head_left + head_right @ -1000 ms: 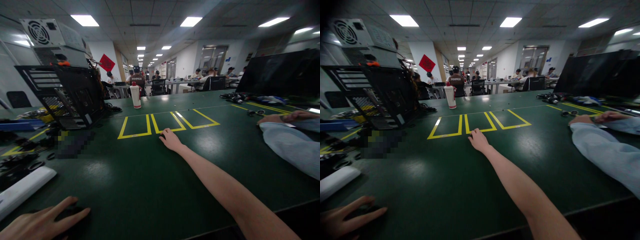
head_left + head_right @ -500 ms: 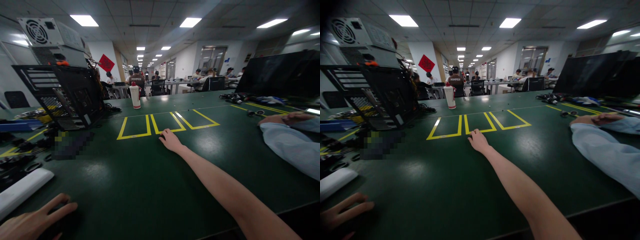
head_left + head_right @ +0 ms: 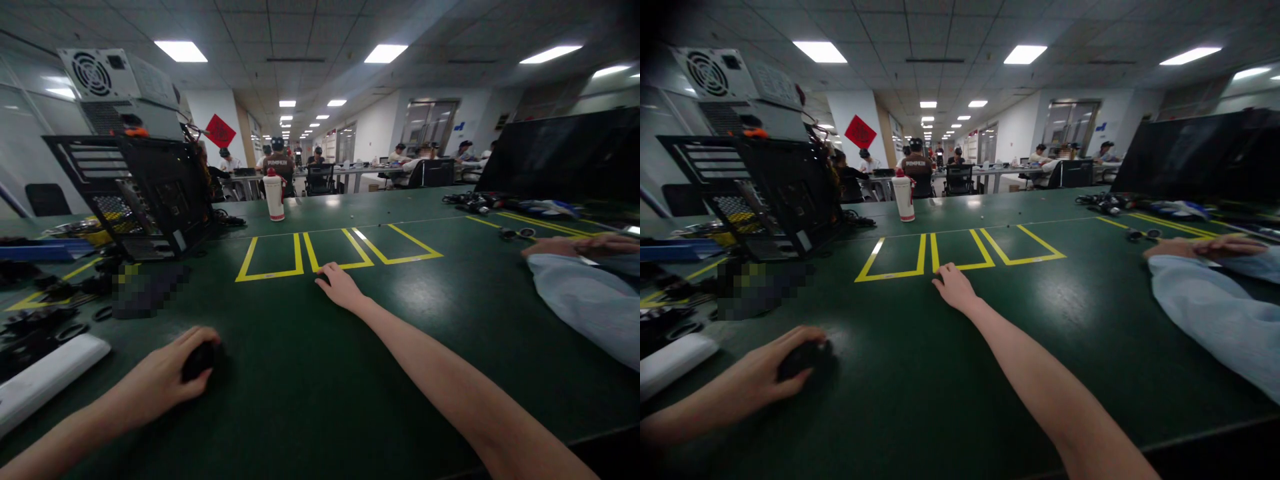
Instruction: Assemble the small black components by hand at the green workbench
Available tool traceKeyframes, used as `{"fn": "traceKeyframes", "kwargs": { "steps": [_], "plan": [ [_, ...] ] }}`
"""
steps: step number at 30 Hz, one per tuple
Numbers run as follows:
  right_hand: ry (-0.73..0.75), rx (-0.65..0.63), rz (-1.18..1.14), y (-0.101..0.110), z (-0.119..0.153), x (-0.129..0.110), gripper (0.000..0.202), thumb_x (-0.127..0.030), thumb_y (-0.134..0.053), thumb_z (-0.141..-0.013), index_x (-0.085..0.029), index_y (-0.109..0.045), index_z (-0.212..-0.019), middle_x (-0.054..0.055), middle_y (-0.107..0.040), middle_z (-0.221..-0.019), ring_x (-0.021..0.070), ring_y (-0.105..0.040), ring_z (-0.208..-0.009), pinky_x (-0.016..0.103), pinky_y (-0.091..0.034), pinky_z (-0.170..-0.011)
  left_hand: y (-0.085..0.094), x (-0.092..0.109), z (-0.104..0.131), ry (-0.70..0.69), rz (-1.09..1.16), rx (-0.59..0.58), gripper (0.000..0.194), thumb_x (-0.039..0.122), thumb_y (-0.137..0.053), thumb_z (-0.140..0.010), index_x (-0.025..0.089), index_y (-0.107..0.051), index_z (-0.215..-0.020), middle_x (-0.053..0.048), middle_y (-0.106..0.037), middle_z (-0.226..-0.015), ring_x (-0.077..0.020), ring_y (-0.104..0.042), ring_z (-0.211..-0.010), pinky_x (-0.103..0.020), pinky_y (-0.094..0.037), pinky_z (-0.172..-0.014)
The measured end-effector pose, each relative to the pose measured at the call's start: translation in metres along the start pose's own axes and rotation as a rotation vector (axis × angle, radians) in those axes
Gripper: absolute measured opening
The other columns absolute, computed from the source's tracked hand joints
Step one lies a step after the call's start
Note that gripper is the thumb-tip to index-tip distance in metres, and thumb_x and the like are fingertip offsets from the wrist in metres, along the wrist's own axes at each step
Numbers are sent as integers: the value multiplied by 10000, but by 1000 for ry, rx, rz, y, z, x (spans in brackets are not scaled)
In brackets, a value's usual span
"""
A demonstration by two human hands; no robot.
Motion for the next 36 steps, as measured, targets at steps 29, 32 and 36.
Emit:
{"fn": "traceKeyframes", "kwargs": {
  "steps": [29,32,36],
  "plan": [
    [12,-117,-716,2,25,-14,276,-183,-523,-729,-209,-495,-1003,32,-517,-1049,154,-543,-949,331,-459,-832,-48,112,-149,-337,275,210,634,378,-539,-717,196,-218,-1233,-89,-397,-1211,-237,-459,-1059,-366,-412,-847],
    [62,-54,-737,4,35,-21,269,-175,-537,-719,-224,-516,-983,23,-492,-1096,155,-504,-1017,331,-419,-899,-46,113,-140,-411,247,252,604,330,-511,-743,204,-192,-1239,-92,-378,-1215,-231,-437,-1080,-392,-405,-863],
    [44,-106,-799,4,38,-25,260,-198,-558,-707,-230,-521,-963,16,-498,-1097,166,-500,-1033,351,-413,-910,-49,110,-138,-438,192,280,619,297,-513,-753,219,-154,-1251,-94,-337,-1251,-236,-405,-1111,-413,-410,-866]
  ]
}}
Point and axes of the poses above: each hand's wrist, its own z-axis away from the middle knuckle, its own y-axis out of the back of the hand, x = y × z, the point moved 3 cm from there along -z, towards the middle knuckle
